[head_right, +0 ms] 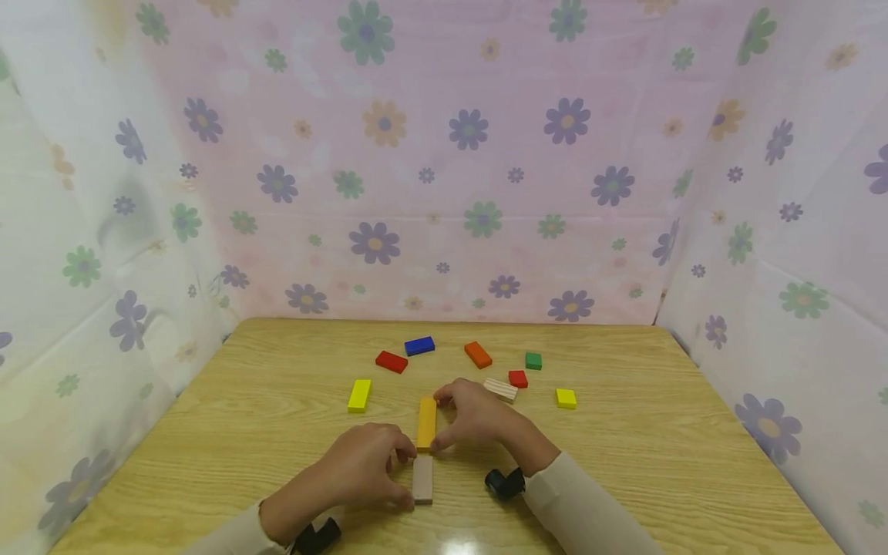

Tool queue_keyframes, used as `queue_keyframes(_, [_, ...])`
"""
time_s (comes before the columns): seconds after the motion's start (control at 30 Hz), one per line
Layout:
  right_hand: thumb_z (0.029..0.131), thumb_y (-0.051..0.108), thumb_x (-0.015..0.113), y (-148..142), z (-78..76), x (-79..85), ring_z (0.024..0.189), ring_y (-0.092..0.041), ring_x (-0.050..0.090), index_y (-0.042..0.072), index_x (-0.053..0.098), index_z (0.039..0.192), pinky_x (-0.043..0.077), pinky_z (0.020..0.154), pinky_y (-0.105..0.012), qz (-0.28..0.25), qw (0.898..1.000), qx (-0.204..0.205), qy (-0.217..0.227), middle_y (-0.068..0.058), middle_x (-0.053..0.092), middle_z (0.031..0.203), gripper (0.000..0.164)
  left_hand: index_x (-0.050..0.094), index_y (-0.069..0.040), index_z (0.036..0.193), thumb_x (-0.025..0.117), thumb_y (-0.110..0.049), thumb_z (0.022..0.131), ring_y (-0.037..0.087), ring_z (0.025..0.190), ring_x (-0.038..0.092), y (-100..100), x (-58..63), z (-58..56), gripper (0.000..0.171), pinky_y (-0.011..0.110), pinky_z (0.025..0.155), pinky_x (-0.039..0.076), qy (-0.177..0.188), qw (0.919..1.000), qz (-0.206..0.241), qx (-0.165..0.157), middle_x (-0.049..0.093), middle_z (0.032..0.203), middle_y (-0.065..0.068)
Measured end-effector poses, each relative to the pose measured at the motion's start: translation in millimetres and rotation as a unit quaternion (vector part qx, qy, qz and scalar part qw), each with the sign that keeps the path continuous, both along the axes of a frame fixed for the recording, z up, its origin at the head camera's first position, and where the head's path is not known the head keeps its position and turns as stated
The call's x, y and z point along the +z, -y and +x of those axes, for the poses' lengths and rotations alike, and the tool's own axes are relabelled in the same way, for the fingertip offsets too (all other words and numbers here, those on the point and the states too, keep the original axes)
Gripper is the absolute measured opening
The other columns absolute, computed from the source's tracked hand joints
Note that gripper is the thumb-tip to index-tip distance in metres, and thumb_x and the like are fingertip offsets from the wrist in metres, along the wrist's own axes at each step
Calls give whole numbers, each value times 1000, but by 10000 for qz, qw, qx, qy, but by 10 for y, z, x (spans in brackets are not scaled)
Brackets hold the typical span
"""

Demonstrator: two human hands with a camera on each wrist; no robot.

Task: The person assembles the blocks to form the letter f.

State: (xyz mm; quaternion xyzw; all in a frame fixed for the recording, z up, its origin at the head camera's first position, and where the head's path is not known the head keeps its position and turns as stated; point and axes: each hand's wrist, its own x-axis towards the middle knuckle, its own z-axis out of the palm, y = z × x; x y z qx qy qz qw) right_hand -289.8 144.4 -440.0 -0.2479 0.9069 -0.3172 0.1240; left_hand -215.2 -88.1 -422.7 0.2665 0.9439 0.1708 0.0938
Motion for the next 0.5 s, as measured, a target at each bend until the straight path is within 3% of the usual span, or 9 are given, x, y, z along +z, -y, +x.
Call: queue_keyframes(0.5, [71, 39, 95, 14, 13, 10, 120, -27, 61, 11, 65, 136, 51, 106, -52, 32, 10000, 11, 41, -3, 64, 130, 77, 79, -23, 102, 94, -55, 66, -2, 80, 56, -15, -19, -8, 51, 27, 74, 49, -32, 9999, -2, 101, 65, 89, -18])
